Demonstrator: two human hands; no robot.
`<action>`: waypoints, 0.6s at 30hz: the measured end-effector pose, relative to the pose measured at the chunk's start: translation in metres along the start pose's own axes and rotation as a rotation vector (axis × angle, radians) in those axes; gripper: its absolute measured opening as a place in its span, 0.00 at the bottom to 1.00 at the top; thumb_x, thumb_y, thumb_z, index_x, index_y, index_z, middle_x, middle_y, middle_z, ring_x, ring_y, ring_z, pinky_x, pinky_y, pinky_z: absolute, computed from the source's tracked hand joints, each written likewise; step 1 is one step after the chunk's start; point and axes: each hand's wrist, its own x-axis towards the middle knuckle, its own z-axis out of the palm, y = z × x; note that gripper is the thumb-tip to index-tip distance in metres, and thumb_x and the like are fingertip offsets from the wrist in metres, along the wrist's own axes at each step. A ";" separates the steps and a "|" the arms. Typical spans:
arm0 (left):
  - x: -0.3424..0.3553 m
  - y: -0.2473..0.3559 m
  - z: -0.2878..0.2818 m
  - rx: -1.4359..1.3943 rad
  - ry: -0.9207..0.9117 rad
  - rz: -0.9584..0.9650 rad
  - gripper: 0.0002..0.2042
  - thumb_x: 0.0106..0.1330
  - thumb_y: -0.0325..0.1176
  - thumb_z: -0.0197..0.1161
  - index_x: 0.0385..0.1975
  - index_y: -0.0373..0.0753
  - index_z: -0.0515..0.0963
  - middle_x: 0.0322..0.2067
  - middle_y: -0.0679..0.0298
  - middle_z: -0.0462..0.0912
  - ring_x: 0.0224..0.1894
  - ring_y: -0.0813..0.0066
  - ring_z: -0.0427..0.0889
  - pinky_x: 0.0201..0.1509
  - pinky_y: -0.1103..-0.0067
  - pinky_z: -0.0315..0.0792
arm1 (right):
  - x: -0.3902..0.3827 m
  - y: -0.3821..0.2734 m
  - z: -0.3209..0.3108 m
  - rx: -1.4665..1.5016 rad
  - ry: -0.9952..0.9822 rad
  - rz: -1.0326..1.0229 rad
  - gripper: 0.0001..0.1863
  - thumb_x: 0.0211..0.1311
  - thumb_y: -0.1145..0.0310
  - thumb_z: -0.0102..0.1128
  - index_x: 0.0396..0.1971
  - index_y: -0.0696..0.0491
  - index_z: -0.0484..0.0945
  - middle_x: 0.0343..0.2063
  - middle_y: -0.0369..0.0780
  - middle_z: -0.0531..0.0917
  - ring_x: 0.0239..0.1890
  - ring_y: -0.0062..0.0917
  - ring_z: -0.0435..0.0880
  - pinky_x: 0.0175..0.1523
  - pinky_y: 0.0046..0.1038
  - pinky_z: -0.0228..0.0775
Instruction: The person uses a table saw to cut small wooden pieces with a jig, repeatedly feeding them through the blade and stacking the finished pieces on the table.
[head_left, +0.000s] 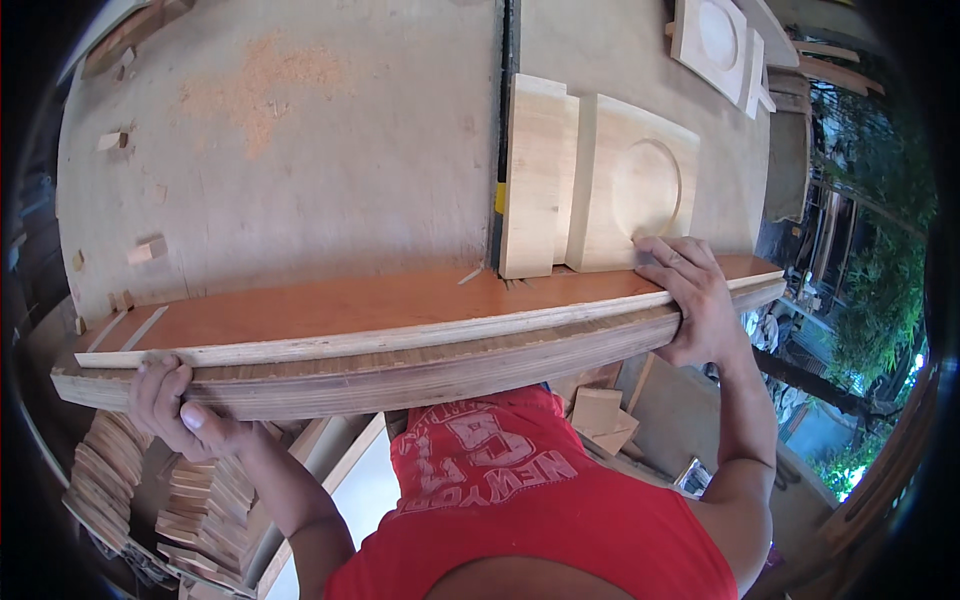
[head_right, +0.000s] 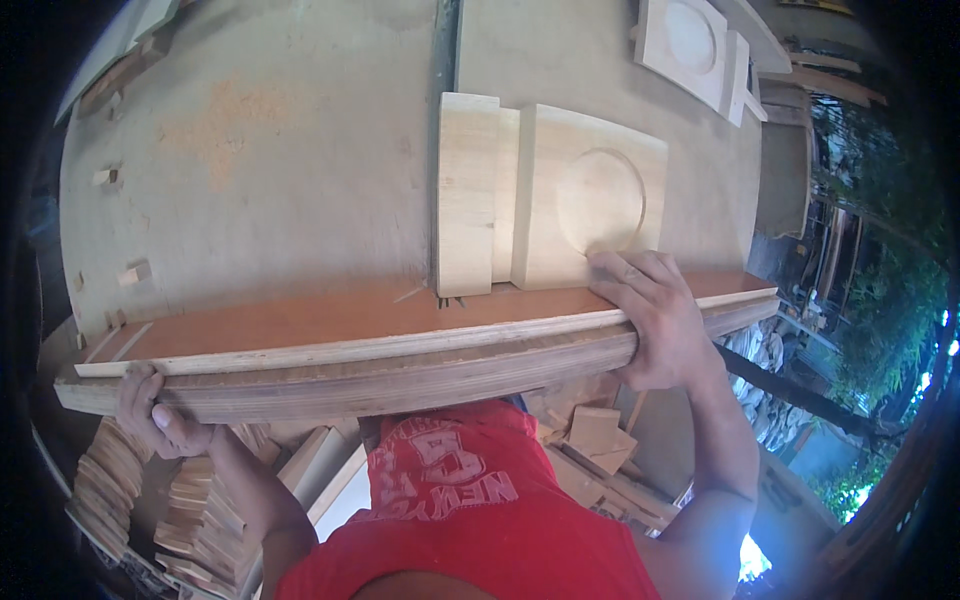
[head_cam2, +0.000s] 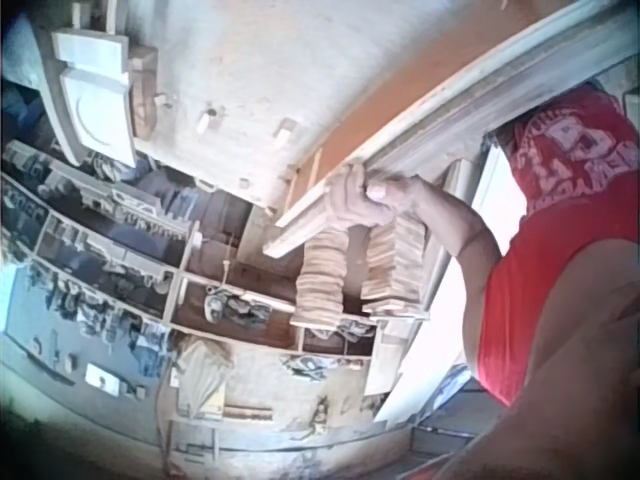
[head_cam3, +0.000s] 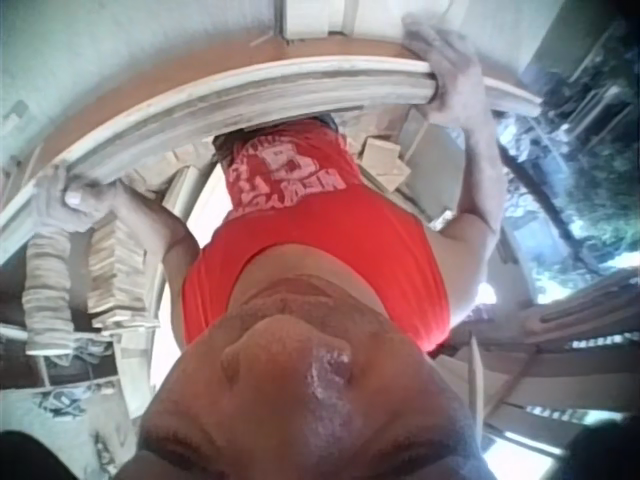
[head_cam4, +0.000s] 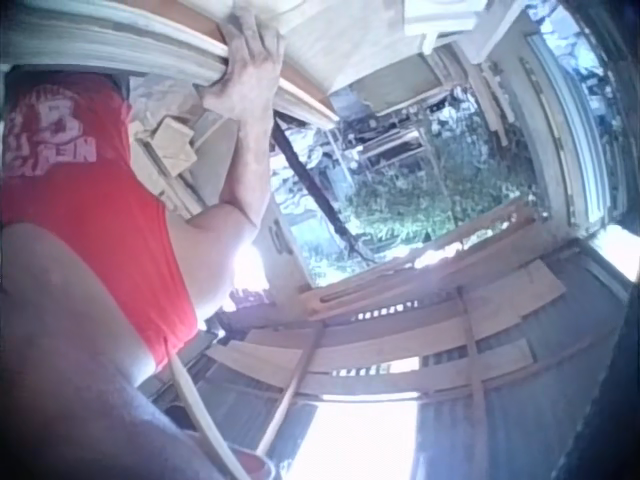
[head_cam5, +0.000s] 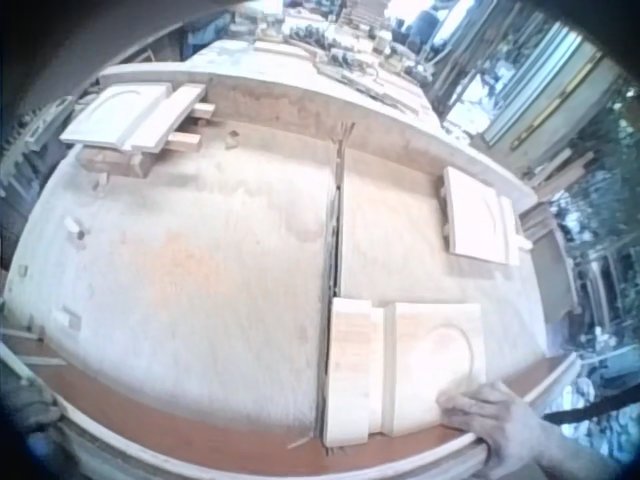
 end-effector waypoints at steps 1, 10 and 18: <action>0.000 0.001 0.000 0.001 0.000 -0.007 0.23 0.79 0.45 0.45 0.35 0.34 0.83 0.35 0.53 0.86 0.47 0.58 0.82 0.65 0.56 0.74 | 0.000 0.001 0.002 0.004 0.009 -0.004 0.39 0.25 0.64 0.76 0.48 0.61 0.84 0.60 0.52 0.84 0.59 0.49 0.82 0.62 0.48 0.70; 0.000 -0.004 -0.006 0.021 -0.010 0.071 0.22 0.78 0.41 0.44 0.37 0.30 0.82 0.37 0.50 0.85 0.47 0.57 0.82 0.64 0.56 0.77 | 0.004 0.000 -0.003 0.006 -0.005 0.003 0.36 0.29 0.64 0.77 0.48 0.61 0.85 0.59 0.52 0.85 0.57 0.49 0.83 0.62 0.48 0.71; 0.000 0.001 -0.011 0.043 -0.071 -0.015 0.21 0.76 0.42 0.46 0.36 0.32 0.84 0.38 0.52 0.87 0.48 0.57 0.83 0.64 0.57 0.77 | 0.003 0.001 -0.003 0.011 0.014 -0.027 0.36 0.29 0.65 0.76 0.48 0.60 0.84 0.61 0.52 0.84 0.58 0.48 0.82 0.62 0.47 0.71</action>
